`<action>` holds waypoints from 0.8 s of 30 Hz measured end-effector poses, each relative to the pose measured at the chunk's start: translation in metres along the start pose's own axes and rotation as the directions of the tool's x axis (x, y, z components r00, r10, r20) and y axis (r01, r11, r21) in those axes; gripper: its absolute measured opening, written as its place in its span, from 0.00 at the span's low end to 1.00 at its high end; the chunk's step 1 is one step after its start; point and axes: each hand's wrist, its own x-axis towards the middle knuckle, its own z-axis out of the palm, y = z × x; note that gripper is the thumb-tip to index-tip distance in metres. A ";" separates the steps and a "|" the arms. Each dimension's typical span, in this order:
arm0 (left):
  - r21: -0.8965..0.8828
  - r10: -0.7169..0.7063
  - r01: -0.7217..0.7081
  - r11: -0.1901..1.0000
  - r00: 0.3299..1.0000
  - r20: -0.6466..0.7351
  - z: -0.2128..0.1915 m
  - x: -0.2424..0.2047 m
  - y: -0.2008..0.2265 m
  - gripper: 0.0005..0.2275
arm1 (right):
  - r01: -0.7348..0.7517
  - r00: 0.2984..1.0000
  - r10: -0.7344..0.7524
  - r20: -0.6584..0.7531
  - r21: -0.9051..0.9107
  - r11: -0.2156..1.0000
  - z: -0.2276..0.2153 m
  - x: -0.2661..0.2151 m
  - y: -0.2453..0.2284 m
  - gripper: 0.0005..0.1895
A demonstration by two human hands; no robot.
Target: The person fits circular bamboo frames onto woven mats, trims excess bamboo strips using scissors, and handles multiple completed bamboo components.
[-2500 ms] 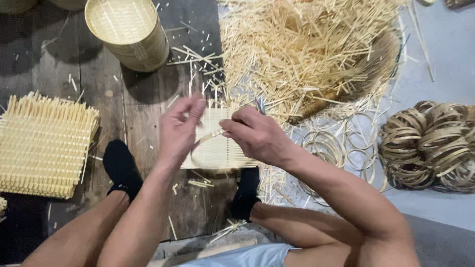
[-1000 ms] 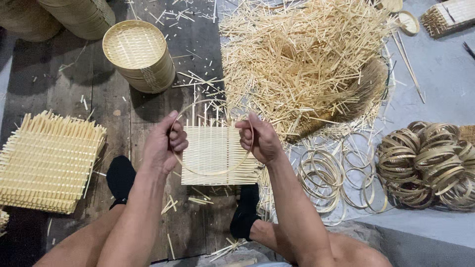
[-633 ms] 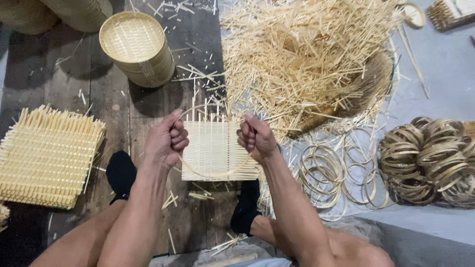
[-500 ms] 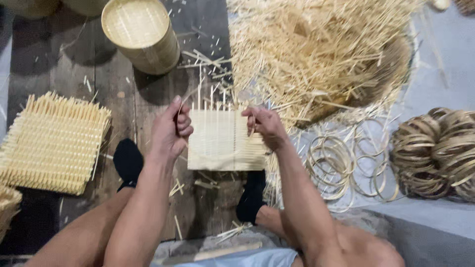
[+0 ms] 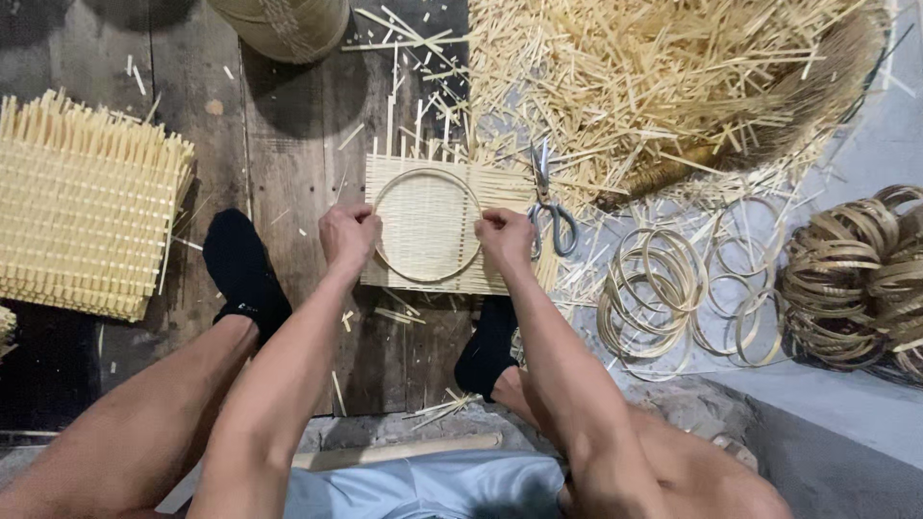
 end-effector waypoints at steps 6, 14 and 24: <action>-0.007 -0.062 0.062 0.998 0.996 -0.058 0.007 -0.001 -0.008 0.11 | 0.163 0.984 -0.171 -0.048 -0.141 0.976 0.004 -0.006 0.001 0.12; -0.033 -0.196 0.194 0.980 0.978 -0.077 0.008 0.004 -0.004 0.12 | 0.059 0.997 -0.062 -0.037 -0.065 0.996 0.003 -0.010 -0.010 0.12; -0.022 -0.117 0.116 0.993 0.991 -0.066 0.009 0.009 -0.018 0.09 | -0.079 0.997 0.078 -0.008 -0.016 0.997 0.000 -0.008 -0.011 0.11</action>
